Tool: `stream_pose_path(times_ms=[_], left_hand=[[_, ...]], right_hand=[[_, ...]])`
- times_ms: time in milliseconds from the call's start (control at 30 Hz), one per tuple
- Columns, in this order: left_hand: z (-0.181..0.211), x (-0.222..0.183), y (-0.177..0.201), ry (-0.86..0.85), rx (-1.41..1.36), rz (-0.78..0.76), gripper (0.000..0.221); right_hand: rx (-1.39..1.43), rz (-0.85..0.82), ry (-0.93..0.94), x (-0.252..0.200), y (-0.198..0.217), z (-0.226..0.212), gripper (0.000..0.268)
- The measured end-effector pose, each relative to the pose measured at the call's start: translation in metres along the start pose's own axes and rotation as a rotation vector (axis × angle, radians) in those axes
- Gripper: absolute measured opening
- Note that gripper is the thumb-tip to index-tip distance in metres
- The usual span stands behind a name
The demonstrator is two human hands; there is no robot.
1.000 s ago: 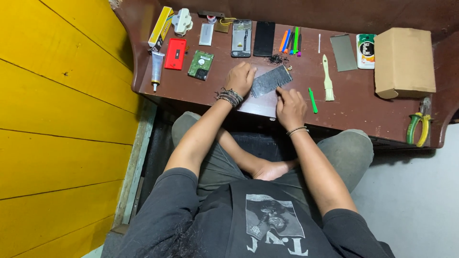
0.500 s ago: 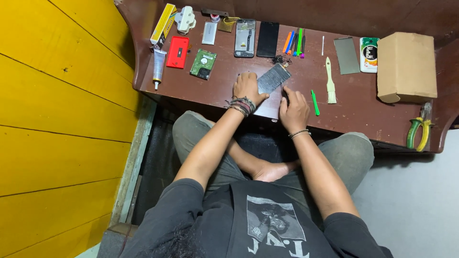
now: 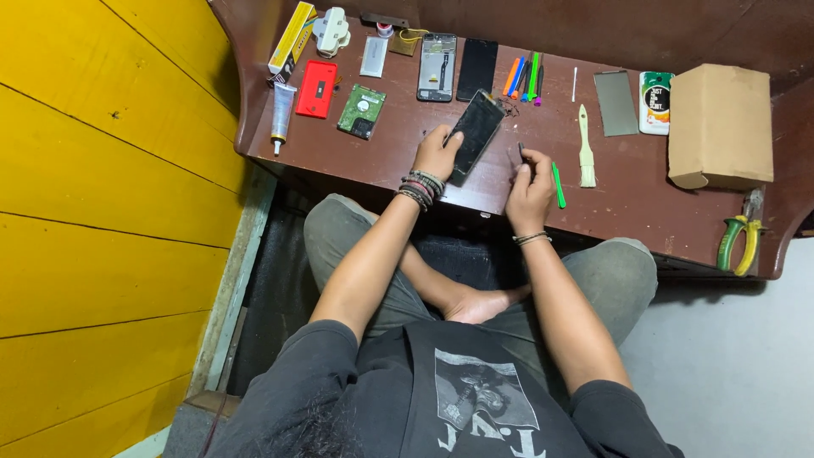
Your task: Cleaning adhesive residue and dirt from a mobile phone screen component using a scraper and cloth.
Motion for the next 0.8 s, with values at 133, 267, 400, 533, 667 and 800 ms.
stream_pose_path(times_ms=[133, 267, 400, 533, 667, 800], left_hand=[[0.009, -0.006, 0.000, -0.038, -0.282, -0.015, 0.026], [0.021, -0.012, 0.000, -0.125, -0.398, -0.063, 0.025], [0.044, -0.022, 0.003, -0.234, -0.496, -0.120, 0.025], [0.056, -0.031, 0.000, -0.287, -0.594, -0.141, 0.030], [0.056, -0.032, -0.014, -0.324, -0.695, -0.213, 0.031], [0.065, -0.051, -0.032, -0.322, -0.796, -0.291, 0.027]], right_hand=[[0.091, 0.047, -0.021, 0.015, 0.002, 0.001, 0.030], [0.158, 0.049, 0.018, 0.051, 0.015, 0.002, 0.034], [0.176, -0.074, 0.074, 0.087, 0.020, 0.013, 0.028], [0.436, -0.155, -0.131, 0.079, 0.001, 0.052, 0.031], [0.581, -0.105, -0.368, 0.055, 0.000, 0.022, 0.030], [0.553, -0.041, -0.357, 0.039, -0.003, 0.032, 0.030]])
Point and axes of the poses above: each hand's wrist, its own x-axis towards the middle knuckle, its own y-axis out of the back of the hand, z = x × y, the point moved 6 cm from there along x, towards the middle knuckle, and after that the axes turned 10 degrees about y, right-handed, at the moved point
